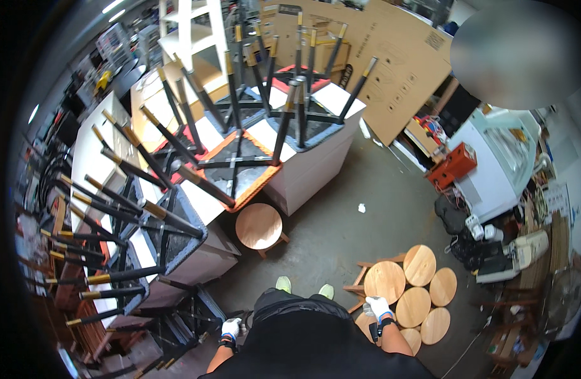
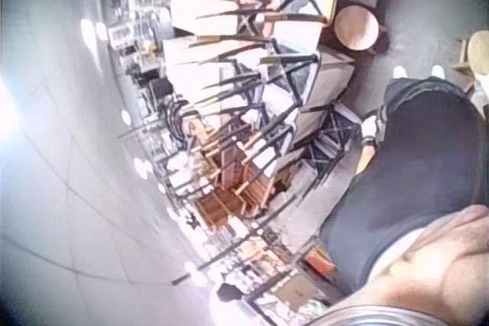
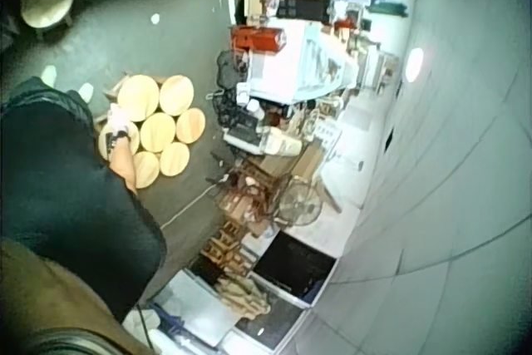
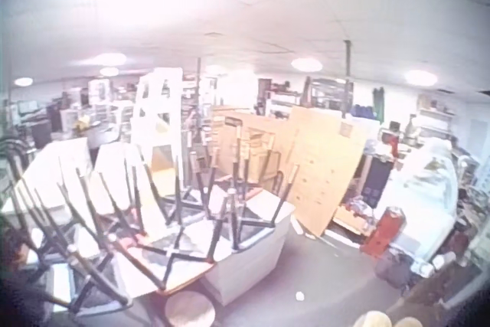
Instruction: The person is stacking stool frames onto wooden stool seats in a furniture workshop.
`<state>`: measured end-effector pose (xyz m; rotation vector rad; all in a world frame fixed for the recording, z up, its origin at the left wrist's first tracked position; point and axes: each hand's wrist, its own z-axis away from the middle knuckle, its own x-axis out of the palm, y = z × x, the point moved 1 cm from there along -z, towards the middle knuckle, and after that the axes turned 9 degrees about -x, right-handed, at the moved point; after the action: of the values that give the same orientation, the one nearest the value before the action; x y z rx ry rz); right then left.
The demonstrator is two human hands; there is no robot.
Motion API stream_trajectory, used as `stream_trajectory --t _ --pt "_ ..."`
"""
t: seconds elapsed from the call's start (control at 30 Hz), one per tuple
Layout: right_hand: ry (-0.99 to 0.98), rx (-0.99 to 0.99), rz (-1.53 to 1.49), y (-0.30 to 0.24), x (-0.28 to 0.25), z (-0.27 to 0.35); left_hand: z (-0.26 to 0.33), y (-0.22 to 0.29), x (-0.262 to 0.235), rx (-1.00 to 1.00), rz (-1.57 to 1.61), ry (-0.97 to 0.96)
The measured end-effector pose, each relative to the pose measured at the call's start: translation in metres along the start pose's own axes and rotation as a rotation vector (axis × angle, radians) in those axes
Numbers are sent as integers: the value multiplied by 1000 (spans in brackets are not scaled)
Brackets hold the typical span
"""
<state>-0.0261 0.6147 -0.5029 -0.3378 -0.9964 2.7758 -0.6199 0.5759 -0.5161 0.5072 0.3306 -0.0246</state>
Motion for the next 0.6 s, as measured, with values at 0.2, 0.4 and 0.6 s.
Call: stream_trajectory --t 0.2,0.4,0.6 --pt "-31 55 125 -14 21 -1 -8 -39 2 131 -140 24" --pt "-49 38 295 -44 38 12 -49 -71 3 398 -314 -77" --pt "-8 -121 241 -82 58 54 -83 -42 19 -227 102 -194"
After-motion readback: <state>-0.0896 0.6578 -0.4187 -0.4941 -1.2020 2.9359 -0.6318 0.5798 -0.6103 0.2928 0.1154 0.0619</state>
